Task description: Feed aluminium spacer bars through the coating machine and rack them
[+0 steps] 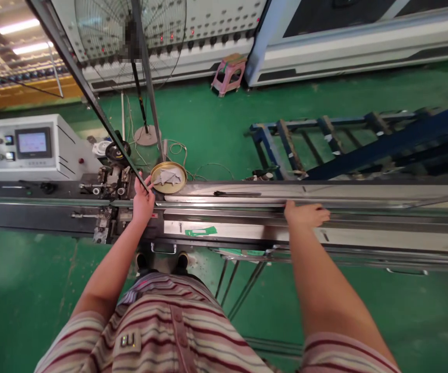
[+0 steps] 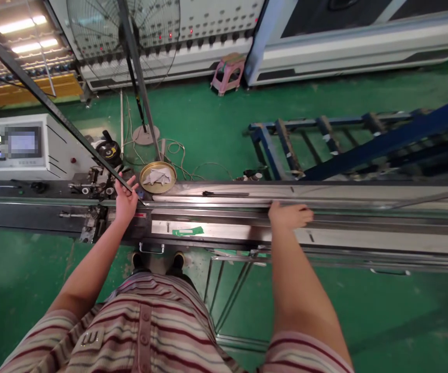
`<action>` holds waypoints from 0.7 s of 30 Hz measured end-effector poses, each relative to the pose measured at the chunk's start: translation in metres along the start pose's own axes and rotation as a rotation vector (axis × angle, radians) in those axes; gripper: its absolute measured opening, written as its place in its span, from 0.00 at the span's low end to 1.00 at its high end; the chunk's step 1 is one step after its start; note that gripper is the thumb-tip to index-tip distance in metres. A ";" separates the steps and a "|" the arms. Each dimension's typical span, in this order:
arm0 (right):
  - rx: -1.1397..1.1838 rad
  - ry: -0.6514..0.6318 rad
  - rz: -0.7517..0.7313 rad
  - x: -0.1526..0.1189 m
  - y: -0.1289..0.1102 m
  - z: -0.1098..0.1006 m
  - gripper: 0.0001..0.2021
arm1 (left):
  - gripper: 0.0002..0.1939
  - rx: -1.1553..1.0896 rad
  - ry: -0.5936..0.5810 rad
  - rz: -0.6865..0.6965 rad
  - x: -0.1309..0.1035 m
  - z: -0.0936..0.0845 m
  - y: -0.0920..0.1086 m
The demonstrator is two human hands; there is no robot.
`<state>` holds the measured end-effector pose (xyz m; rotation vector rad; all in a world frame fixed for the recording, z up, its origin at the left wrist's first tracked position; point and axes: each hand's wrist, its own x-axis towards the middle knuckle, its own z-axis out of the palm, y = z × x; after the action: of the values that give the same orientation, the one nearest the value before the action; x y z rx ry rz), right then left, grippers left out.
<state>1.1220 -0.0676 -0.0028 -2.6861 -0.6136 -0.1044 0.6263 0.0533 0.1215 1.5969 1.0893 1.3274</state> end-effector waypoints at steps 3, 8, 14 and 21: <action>-0.017 -0.046 -0.032 -0.047 -0.023 0.007 0.31 | 0.39 0.064 0.005 0.017 0.007 -0.050 -0.010; -0.073 -0.045 -0.192 -0.120 -0.077 0.009 0.27 | 0.40 0.177 0.042 0.052 0.022 -0.140 -0.031; -0.188 -0.057 -0.315 -0.202 -0.149 0.016 0.26 | 0.39 0.196 0.105 0.037 0.039 -0.246 -0.049; -0.107 -0.177 -0.631 -0.286 -0.189 0.017 0.27 | 0.39 0.381 0.171 0.015 0.065 -0.363 -0.064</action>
<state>0.7825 -0.0191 0.0038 -2.5121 -1.5287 -0.0674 0.2656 0.1501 0.1383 1.7873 1.5091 1.3420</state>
